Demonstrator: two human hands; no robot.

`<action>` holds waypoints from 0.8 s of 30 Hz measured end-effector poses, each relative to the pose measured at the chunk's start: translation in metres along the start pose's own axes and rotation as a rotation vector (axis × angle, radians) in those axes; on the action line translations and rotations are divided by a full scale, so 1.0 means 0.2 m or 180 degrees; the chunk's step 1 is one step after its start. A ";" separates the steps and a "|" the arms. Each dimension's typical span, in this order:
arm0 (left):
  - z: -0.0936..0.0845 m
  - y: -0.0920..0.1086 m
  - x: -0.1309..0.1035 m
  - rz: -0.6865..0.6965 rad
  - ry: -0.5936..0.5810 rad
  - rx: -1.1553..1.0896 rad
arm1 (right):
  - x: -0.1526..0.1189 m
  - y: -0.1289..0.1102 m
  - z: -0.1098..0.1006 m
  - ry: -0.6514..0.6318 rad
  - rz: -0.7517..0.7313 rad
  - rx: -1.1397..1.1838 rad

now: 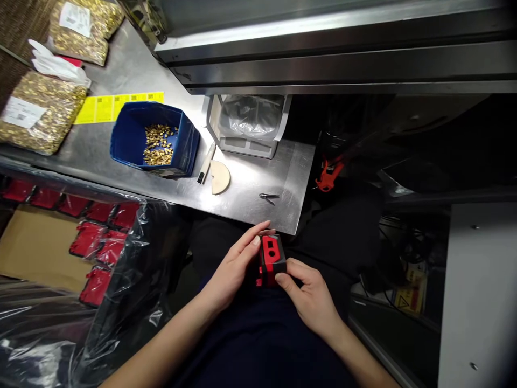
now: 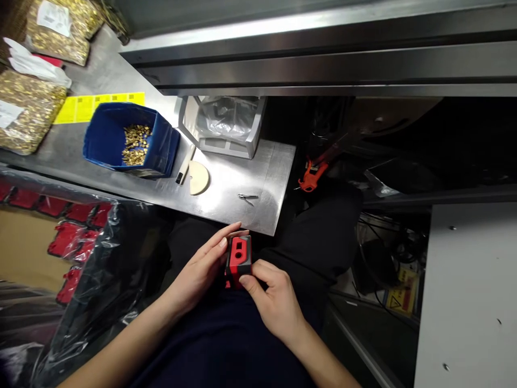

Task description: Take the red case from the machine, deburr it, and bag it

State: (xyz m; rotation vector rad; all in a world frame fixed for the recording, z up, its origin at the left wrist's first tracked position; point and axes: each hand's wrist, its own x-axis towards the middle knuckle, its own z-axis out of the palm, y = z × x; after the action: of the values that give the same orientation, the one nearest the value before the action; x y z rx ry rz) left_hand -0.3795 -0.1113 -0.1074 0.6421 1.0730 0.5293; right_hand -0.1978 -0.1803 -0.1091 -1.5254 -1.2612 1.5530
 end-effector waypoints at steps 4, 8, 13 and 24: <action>-0.01 -0.01 -0.01 0.0069 -0.0287 0.0099 | 0.02 -0.02 -0.01 0.0058 0.0139 0.0229; 0.01 -0.03 0.02 0.0295 -0.0094 0.0333 | 0.04 -0.02 -0.01 0.0062 0.0268 0.0396; 0.04 -0.02 0.05 0.0438 0.0060 0.0624 | 0.07 0.03 0.01 0.0309 0.0681 0.0795; -0.04 -0.15 0.00 0.0812 -0.0476 0.1079 | 0.15 0.05 -0.05 0.0686 0.1236 0.2828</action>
State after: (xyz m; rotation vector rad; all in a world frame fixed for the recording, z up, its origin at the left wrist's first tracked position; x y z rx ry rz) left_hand -0.3834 -0.1305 -0.1307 1.1102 0.9514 0.5131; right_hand -0.1910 -0.1548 -0.1290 -1.2959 -0.0733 1.7684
